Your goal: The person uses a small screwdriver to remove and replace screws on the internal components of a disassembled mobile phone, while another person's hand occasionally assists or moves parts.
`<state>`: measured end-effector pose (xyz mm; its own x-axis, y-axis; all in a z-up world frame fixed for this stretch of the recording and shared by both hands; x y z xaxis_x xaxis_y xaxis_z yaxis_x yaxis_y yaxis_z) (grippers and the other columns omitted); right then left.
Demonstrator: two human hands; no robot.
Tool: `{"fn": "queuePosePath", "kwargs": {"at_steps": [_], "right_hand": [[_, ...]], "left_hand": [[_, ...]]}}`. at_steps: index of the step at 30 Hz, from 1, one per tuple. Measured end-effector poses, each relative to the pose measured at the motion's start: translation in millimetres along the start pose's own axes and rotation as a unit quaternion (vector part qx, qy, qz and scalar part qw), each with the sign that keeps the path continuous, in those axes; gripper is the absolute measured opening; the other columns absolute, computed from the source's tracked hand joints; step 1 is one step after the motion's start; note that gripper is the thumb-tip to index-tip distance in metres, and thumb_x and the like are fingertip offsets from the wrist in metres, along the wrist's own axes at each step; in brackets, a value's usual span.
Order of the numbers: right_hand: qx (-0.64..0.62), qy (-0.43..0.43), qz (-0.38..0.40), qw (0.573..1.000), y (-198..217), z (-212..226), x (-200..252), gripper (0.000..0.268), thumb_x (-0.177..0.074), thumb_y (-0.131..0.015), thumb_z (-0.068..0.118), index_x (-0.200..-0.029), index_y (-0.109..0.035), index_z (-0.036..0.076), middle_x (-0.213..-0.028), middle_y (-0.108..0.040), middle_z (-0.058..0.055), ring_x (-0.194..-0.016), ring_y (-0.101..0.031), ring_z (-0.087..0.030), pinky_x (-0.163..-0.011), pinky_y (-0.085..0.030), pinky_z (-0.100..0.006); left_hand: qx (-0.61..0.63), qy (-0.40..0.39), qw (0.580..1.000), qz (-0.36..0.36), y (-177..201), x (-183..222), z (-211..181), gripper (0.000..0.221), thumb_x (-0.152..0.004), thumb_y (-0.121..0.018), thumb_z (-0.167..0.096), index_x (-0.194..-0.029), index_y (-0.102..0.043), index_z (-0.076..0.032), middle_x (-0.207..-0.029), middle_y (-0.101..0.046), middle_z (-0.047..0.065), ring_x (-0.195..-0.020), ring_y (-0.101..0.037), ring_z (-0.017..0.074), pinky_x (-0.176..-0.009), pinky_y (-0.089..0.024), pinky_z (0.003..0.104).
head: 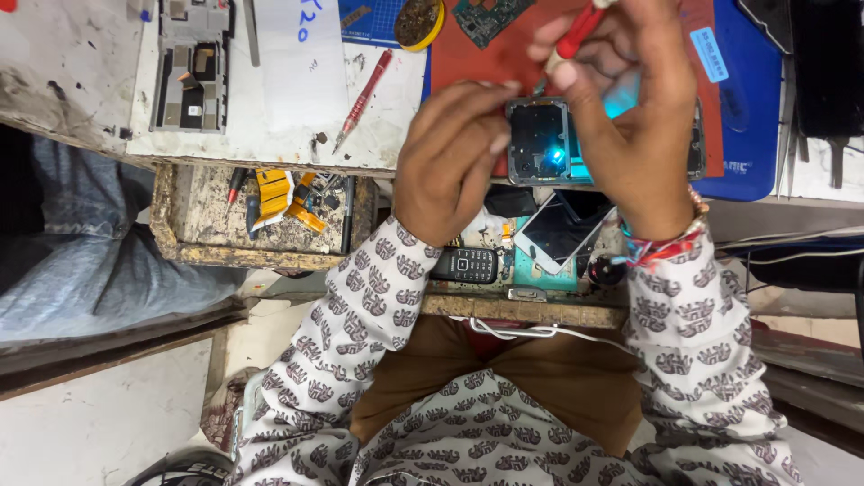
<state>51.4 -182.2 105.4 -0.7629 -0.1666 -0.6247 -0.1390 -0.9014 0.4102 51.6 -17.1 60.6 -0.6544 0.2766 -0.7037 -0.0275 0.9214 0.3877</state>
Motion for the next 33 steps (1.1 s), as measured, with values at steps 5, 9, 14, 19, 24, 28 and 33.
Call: {"fn": "queuePosePath", "kwargs": {"at_steps": [5,9,14,19,24,28,33], "right_hand": [[-0.030,0.004,0.027,0.999,-7,3,-2,0.061,-0.111,-0.065,-0.014,-0.156,-0.031,0.009,-0.136,-0.059,-0.015,-0.118,-0.066,-0.022,-0.103,-0.054,-0.030],[0.138,0.076,-0.003,0.988,-11,18,-4,0.083,-0.096,-0.082,-0.010,-0.155,-0.026,0.009,-0.148,-0.041,-0.029,-0.129,-0.058,-0.039,-0.110,-0.060,-0.039],[0.085,-0.001,-0.012,0.996,-8,16,-4,0.070,-0.109,-0.074,-0.007,-0.158,-0.026,0.006,-0.144,-0.050,-0.018,-0.112,-0.066,-0.023,-0.099,-0.059,-0.032],[0.157,-0.004,-0.027,0.987,-13,29,-3,0.066,-0.104,-0.072,-0.007,-0.155,-0.032,0.001,-0.129,-0.058,-0.022,-0.106,-0.067,-0.026,-0.090,-0.056,-0.033],[0.193,0.015,-0.032,0.981,-15,38,-5,0.068,-0.103,-0.074,-0.008,-0.155,-0.031,-0.002,-0.128,-0.058,-0.025,-0.107,-0.066,-0.029,-0.093,-0.055,-0.035],[0.108,-0.005,-0.041,0.993,-13,34,-8,0.072,-0.096,-0.068,0.001,-0.156,-0.028,0.001,-0.127,-0.059,-0.020,-0.111,-0.068,-0.024,-0.095,-0.056,-0.030],[0.090,-0.025,-0.024,0.995,-3,14,-5,0.069,-0.100,-0.071,-0.007,-0.157,-0.033,0.005,-0.141,-0.059,-0.018,-0.116,-0.072,-0.025,-0.097,-0.060,-0.032]], "left_hand": [[-0.076,0.005,0.995,-0.057,2,-5,-2,0.019,-0.100,-0.071,-0.007,-0.118,-0.074,-0.005,-0.129,-0.070,0.009,-0.130,-0.062,0.0293,-0.121,-0.042,0.049],[-0.059,0.017,0.997,-0.042,-1,-2,4,0.019,-0.099,-0.070,-0.006,-0.118,-0.073,-0.003,-0.126,-0.072,0.011,-0.130,-0.063,0.0298,-0.121,-0.044,0.049],[-0.041,0.018,0.997,-0.055,-1,5,9,0.021,-0.098,-0.067,-0.006,-0.119,-0.072,-0.004,-0.127,-0.072,0.011,-0.130,-0.065,0.0301,-0.122,-0.045,0.048],[-0.045,0.024,0.995,-0.082,-6,11,11,0.018,-0.103,-0.065,-0.014,-0.119,-0.071,-0.009,-0.123,-0.072,0.007,-0.122,-0.068,0.0253,-0.117,-0.048,0.043],[-0.058,0.027,0.994,-0.088,-8,11,12,0.016,-0.104,-0.066,-0.016,-0.119,-0.070,-0.010,-0.122,-0.072,0.005,-0.120,-0.069,0.0222,-0.112,-0.048,0.040],[-0.042,-0.038,0.995,-0.087,-7,9,11,0.021,-0.095,-0.064,-0.009,-0.115,-0.069,-0.008,-0.125,-0.072,0.013,-0.117,-0.068,0.0290,-0.111,-0.052,0.043],[-0.022,0.048,0.995,-0.084,-5,4,12,0.014,-0.099,-0.067,-0.008,-0.111,-0.073,-0.002,-0.117,-0.074,0.015,-0.113,-0.071,0.0316,-0.101,-0.057,0.041]]}}
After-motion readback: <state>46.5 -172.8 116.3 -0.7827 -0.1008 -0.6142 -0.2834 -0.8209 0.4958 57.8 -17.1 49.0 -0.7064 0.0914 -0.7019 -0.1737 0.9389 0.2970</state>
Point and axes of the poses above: each hand's wrist, its own x-axis away from the middle knuckle, its own y-axis out of the back of the hand, z = x × y, the point moved 8 cm from there along -x, towards the middle knuckle
